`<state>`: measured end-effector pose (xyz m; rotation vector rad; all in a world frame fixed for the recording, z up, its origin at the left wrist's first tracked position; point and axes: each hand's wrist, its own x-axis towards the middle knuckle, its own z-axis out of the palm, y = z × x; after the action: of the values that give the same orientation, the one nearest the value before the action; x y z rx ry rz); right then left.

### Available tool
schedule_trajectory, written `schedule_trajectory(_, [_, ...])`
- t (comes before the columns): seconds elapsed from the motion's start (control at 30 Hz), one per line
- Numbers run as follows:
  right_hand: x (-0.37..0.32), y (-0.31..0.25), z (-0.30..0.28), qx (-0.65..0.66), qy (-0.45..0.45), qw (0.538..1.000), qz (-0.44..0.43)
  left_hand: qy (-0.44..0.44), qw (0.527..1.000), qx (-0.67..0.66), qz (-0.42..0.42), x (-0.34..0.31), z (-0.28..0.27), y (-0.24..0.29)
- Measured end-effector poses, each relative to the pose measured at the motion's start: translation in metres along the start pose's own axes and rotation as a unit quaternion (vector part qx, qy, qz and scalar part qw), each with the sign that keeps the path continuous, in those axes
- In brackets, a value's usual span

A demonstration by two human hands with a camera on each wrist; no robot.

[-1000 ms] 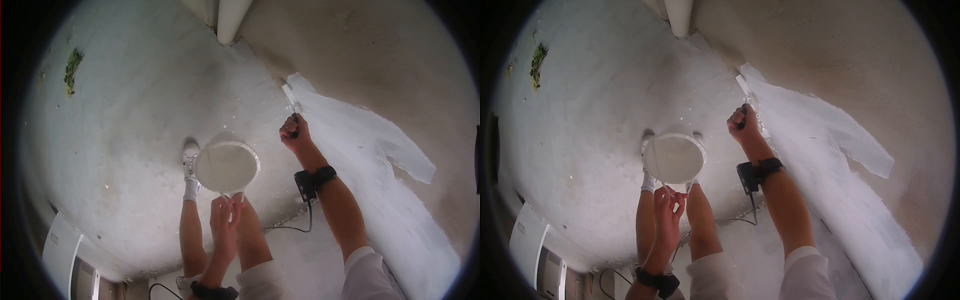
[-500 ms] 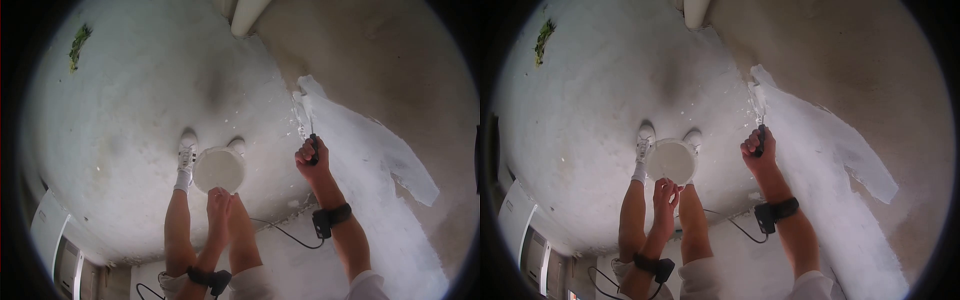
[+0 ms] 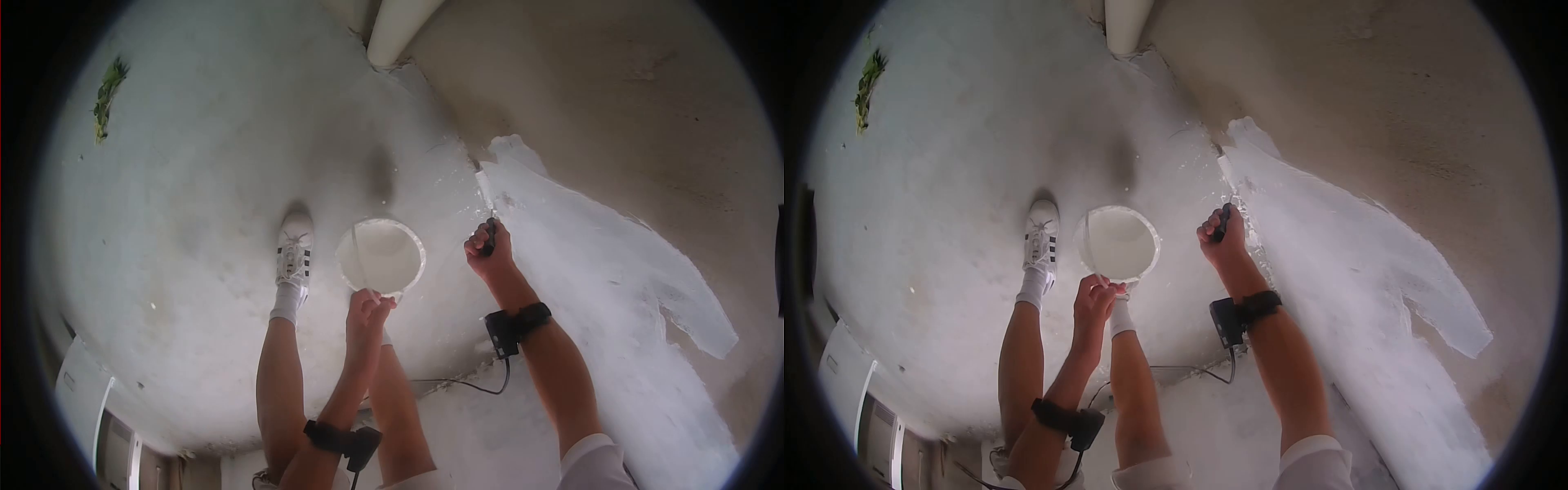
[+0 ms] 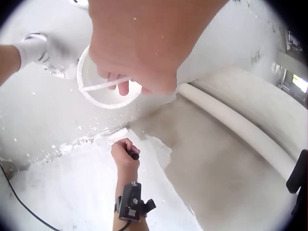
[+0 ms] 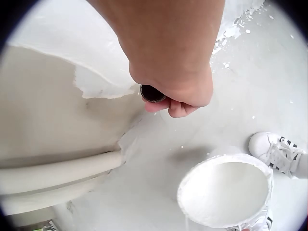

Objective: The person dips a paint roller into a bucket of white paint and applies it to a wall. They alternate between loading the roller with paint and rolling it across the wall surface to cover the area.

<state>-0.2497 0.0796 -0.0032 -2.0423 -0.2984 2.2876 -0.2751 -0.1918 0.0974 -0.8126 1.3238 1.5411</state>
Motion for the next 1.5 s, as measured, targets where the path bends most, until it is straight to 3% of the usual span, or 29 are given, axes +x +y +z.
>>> schedule_trajectory(0.1, [-0.005,0.007,0.003,0.005,0.002,1.0,-0.02,-0.054,0.997,0.055,0.028,0.024,-0.013,0.013])
schedule_trajectory(0.23, [-0.069,0.002,-0.009,0.023,-0.016,0.999,-0.023,-0.146,0.983,0.091,0.061,0.038,-0.025,0.036])
schedule_trajectory(0.37, [-0.139,-0.004,-0.021,0.043,-0.048,0.998,-0.019,-0.135,0.976,0.161,0.053,0.041,-0.041,0.044])
schedule_trajectory(0.47, [-0.131,-0.005,-0.032,-0.005,-0.022,1.0,-0.016,-0.121,0.979,0.155,0.059,0.045,-0.047,0.04])
schedule_trajectory(0.7, [-0.021,0.007,0.0,-0.01,0.062,0.998,-0.021,-0.115,0.987,0.077,0.077,0.042,-0.038,0.035])
schedule_trajectory(0.83, [-0.053,-0.001,-0.014,-0.023,0.017,0.999,-0.016,-0.099,0.992,0.041,0.06,0.036,-0.036,0.013])
schedule_trajectory(1.0, [-0.118,-0.018,-0.027,0.011,-0.021,1.0,0.002,-0.14,0.986,0.07,0.052,0.021,-0.032,-0.001])
schedule_trajectory(1.27, [-0.023,0.01,0.001,0.005,0.013,1.0,-0.009,-0.142,0.983,0.099,0.06,0.028,-0.039,0.006])
schedule_trajectory(1.33, [-0.023,0.011,0.012,0.016,0.025,1.0,-0.01,-0.132,0.983,0.112,0.059,0.029,-0.042,0.006])
schedule_trajectory(1.5, [-0.081,-0.008,0.031,0.019,-0.042,0.999,0.001,-0.131,0.983,0.104,0.074,0.028,-0.045,0.009])
